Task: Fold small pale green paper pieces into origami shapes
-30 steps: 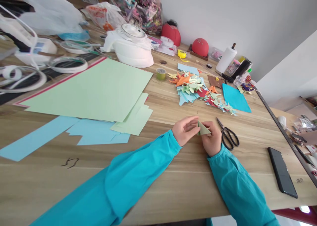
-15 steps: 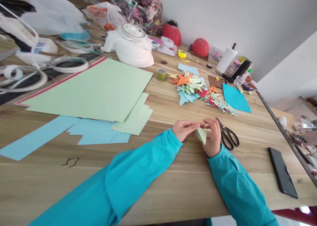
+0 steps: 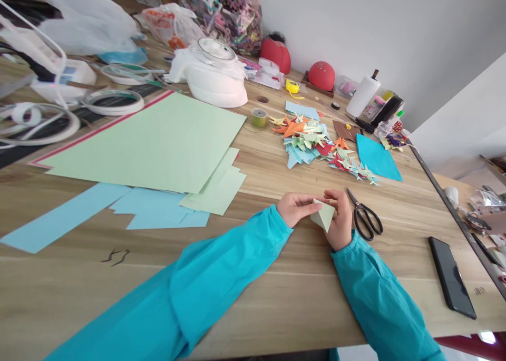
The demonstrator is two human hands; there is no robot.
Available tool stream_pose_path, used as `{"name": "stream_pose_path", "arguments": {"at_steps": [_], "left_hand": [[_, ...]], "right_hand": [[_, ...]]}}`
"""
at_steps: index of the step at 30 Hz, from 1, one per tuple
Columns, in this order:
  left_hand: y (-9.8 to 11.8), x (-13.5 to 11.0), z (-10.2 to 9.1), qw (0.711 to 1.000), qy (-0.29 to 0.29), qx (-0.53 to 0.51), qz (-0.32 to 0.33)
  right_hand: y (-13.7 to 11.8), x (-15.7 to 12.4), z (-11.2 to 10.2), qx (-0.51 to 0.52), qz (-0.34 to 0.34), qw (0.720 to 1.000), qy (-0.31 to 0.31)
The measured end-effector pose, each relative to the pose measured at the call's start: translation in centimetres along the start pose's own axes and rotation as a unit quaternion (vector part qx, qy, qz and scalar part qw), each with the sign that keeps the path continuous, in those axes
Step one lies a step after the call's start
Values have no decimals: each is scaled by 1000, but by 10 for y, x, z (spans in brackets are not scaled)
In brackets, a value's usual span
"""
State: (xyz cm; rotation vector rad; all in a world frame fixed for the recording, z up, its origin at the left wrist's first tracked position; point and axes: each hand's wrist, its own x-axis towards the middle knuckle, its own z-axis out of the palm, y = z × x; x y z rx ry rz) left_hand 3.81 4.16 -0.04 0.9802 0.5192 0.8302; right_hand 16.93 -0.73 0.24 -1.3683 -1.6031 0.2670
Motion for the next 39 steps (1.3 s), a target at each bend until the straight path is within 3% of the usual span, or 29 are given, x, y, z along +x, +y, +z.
{"name": "stream_pose_path", "arguments": {"at_steps": [11,20,33,39], "left_hand": [[2,-1,2,1000,-15,-9,-22],[1,-1,1,1000,-26,-3,6],[-1,2,-1,1000,-10,19,17],[-6,5,-3,998,28,-63,2]], "right_hand": [[1,1,-1,35,21,999,-28],[2,2,0,28,39,999,-22],[4,1,2,84,92,992,-11],[1,1,2,165,109,980,-20]]}}
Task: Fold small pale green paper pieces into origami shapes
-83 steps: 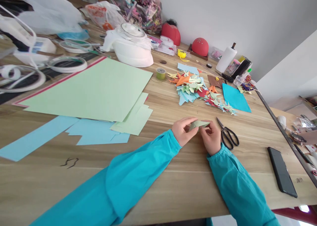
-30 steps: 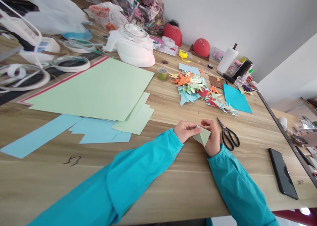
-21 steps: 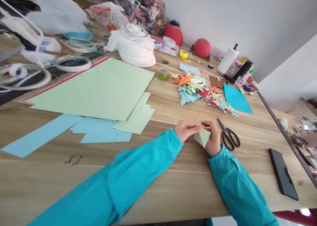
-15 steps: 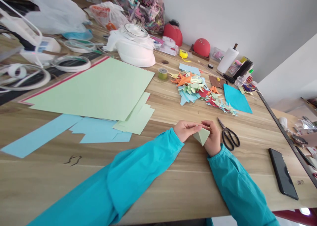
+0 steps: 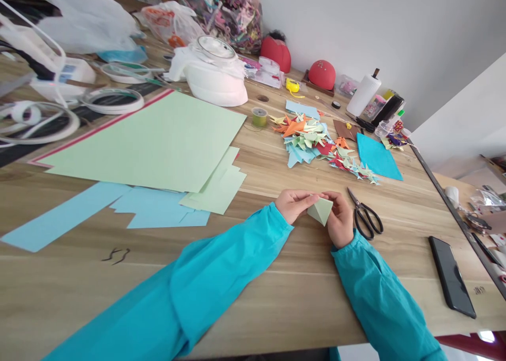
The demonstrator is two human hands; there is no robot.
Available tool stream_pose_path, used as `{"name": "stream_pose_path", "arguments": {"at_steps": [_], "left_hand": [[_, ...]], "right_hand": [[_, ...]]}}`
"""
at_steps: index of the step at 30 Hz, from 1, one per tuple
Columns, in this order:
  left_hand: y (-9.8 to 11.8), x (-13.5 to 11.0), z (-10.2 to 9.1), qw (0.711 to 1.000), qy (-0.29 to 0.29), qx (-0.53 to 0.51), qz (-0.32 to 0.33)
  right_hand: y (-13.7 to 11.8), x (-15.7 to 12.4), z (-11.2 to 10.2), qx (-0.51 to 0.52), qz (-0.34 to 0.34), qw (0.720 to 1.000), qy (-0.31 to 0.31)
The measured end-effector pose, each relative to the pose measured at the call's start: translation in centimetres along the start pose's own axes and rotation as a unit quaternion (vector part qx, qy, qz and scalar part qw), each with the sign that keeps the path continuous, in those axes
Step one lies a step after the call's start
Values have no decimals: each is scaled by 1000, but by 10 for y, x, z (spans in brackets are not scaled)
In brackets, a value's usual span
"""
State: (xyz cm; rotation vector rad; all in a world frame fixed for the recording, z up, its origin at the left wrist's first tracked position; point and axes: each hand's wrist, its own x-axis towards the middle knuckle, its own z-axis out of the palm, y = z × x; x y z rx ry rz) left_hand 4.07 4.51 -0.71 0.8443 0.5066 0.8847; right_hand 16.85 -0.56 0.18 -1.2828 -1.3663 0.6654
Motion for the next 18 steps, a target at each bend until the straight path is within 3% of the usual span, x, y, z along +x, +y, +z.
{"name": "stream_pose_path", "arguments": {"at_steps": [4,11,18], "left_hand": [[-2,3,-2,998,39,-24,33],[2,2,-1,988,58,80,122],[7,1,-1,982,69,123,128]], "right_hand": [[-7,-1,0,11,2,1000,4],[1,-1,4,43,16,999,-1],[1,0,4,24,-21,999,25]]}}
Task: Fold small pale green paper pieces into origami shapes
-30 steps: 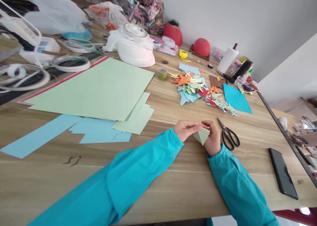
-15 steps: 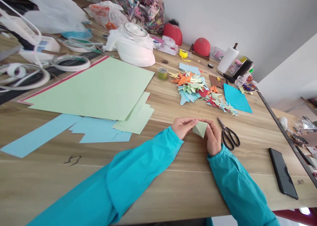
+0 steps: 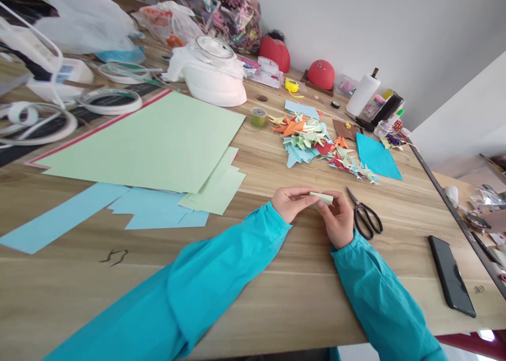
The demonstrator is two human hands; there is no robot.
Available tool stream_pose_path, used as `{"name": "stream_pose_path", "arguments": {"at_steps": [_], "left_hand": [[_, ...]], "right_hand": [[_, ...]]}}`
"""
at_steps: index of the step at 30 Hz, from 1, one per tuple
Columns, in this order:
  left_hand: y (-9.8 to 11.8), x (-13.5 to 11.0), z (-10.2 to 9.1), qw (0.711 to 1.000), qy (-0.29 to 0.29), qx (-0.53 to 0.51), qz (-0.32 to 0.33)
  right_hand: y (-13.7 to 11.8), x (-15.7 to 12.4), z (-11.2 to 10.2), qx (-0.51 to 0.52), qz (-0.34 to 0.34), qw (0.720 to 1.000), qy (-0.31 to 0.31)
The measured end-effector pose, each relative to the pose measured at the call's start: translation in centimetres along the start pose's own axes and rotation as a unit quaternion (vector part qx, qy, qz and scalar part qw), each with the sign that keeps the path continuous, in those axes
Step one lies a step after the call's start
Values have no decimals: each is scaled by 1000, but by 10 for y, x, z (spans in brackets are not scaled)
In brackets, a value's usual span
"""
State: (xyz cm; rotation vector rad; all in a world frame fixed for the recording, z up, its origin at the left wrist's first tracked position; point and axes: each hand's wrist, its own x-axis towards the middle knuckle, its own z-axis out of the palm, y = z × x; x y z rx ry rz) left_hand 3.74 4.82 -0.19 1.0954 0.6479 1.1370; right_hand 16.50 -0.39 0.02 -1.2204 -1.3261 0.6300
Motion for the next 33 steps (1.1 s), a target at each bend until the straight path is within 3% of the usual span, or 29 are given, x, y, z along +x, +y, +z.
{"name": "stream_pose_path", "arguments": {"at_steps": [20,33], "left_hand": [[4,-2,1,1000,12,20,-1],[3,-2,1,997,38,65,15]], "right_hand": [[-3,1,-3,-62,-70,996,-3],[-3,0,-3,-65,-34,997,15]]}}
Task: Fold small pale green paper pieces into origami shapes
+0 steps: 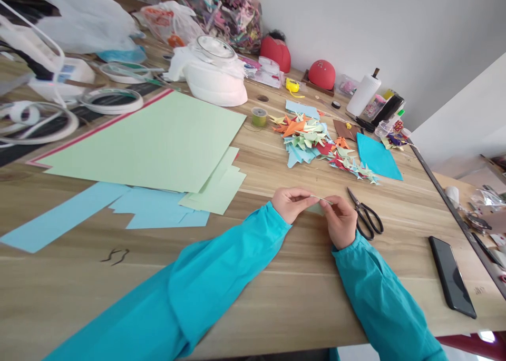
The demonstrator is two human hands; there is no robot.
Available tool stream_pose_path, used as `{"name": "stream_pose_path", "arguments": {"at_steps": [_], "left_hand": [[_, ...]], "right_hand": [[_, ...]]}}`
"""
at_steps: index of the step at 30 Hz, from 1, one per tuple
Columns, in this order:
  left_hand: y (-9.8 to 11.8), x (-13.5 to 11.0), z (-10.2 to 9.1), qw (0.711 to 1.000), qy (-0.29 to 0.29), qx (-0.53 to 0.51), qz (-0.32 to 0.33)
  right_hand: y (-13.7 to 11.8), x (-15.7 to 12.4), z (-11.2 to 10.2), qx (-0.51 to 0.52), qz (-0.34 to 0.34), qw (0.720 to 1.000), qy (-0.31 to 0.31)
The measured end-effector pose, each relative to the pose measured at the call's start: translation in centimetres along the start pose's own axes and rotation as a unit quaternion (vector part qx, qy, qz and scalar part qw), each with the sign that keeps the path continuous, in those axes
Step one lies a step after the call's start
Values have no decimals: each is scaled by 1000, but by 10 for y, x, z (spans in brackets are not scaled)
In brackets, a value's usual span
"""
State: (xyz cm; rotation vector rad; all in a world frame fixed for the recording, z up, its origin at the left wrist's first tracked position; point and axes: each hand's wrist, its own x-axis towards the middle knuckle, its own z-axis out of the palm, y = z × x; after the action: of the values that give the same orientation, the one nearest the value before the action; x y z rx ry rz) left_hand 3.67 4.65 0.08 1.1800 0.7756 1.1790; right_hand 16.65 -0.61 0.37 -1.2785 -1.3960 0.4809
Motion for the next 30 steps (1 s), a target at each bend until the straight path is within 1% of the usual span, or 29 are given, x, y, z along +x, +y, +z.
{"name": "stream_pose_path", "arguments": {"at_steps": [4,7,10,13,14,16,19,22,24,26,30], "left_hand": [[3,-1,0,1000,-2,3,-5],[8,-1,-1,1000,-17,3,-14],[8,-2,-2,999,-19,-2,-37],[3,-1,0,997,-20,-24,-75],[1,-1,0,996,-18,-31,-78],[0,-1,1,997,-13,-34,-62],[3,-1,1,999,-16,-21,-32],[7,-2,-1,999,-22,-11,-36],[7,-2,-2,999,-22,-11,-48],[4,-1,-2,997,-24,-20,-66],[-3,0,1,991,-16,-51,-119]], "right_hand": [[-3,0,0,47,44,998,1],[-6,0,-1,44,72,996,-16],[-8,0,-2,25,71,997,-26],[-8,0,-2,21,67,997,-15],[-8,0,-2,22,67,997,-10],[-8,0,-2,26,70,997,-3],[-8,0,-2,29,75,997,-18],[-9,0,-2,34,85,995,-48],[-9,0,-2,31,90,994,-54],[-9,0,-1,25,91,995,-41],[-8,1,-1,25,87,996,6]]}}
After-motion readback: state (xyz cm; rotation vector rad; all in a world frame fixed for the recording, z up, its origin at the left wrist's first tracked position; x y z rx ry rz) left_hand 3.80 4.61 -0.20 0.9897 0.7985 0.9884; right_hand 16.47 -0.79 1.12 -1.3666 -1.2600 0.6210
